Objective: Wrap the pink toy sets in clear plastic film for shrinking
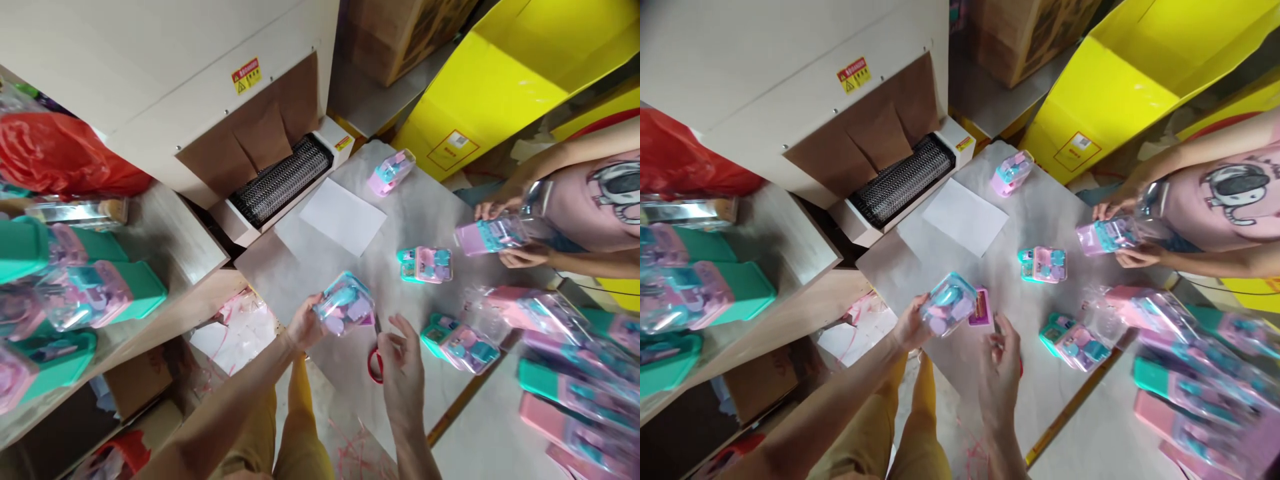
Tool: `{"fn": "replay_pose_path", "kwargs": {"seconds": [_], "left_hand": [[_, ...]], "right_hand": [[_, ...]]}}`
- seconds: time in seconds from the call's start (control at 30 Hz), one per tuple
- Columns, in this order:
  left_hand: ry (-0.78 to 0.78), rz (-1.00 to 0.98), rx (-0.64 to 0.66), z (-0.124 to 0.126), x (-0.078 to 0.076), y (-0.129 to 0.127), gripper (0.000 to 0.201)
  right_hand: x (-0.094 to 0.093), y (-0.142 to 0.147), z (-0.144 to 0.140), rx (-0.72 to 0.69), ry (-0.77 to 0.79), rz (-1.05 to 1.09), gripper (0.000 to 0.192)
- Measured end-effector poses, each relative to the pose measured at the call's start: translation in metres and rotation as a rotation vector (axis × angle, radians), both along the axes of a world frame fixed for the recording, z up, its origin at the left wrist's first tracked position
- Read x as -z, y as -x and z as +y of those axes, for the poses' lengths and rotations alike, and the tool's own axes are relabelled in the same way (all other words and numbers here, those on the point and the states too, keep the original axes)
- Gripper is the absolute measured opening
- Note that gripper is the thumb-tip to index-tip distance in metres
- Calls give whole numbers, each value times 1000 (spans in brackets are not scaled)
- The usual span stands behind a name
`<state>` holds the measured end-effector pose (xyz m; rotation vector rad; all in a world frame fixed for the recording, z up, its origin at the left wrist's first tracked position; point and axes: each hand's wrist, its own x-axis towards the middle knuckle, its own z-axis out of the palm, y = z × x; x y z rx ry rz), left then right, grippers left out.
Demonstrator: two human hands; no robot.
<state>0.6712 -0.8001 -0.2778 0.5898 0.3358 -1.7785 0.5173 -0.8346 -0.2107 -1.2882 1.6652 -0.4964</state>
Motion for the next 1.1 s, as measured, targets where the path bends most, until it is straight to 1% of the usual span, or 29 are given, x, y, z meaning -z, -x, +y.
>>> {"fn": "replay_pose_path", "kwargs": {"seconds": [0.07, 0.13, 0.2, 0.3, 0.4, 0.47, 0.53, 0.6, 0.67, 0.73, 0.8, 0.87, 0.93, 0.97, 1.03, 1.1], "left_hand": [[-10, -4, -8, -6, 6, -1, 32], [-2, 22, -6, -11, 9, -2, 33], [16, 39, -2, -14, 9, -2, 34], [38, 37, 14, -14, 8, 0, 37], [22, 11, 66, -10, 9, 7, 38], [-14, -55, 111, -7, 10, 13, 35], [-15, -157, 141, -4, 10, 18, 32], [33, -265, 147, -3, 7, 21, 34], [81, -346, 153, -3, 4, 19, 36], [114, -398, 189, -4, 1, 16, 39], [156, -424, 249, -5, -1, 12, 45], [201, -417, 336, -6, -3, 11, 50], [198, -377, 400, -5, -4, 12, 49], [175, -352, 410, -5, -5, 14, 47], [112, -308, 364, -6, -3, 19, 44], [40, -267, 262, -7, -1, 24, 41]], "right_hand": [[3, 1, 2, -12, -17, -1, 53], [4, 1, 3, -15, 10, 14, 52], [4, 0, 3, 3, 56, 27, 50], [0, -4, 0, -6, 85, 5, 48], [-4, -10, -5, 27, 183, 0, 50], [-3, -11, -9, 12, 204, -1, 52], [2, -8, -13, -47, 138, -18, 53], [9, -1, -16, -74, 44, -52, 57], [17, 7, -17, -94, -30, -132, 65], [23, 14, -16, -139, -74, -221, 71], [24, 17, -14, -167, -82, -240, 72], [22, 16, -11, -173, -49, -178, 71], [18, 12, -10, -219, -12, -115, 68], [16, 10, -10, -240, 6, -91, 67], [13, 7, -10, -255, 5, -87, 68], [15, 8, -12, -219, -64, -150, 68]]}}
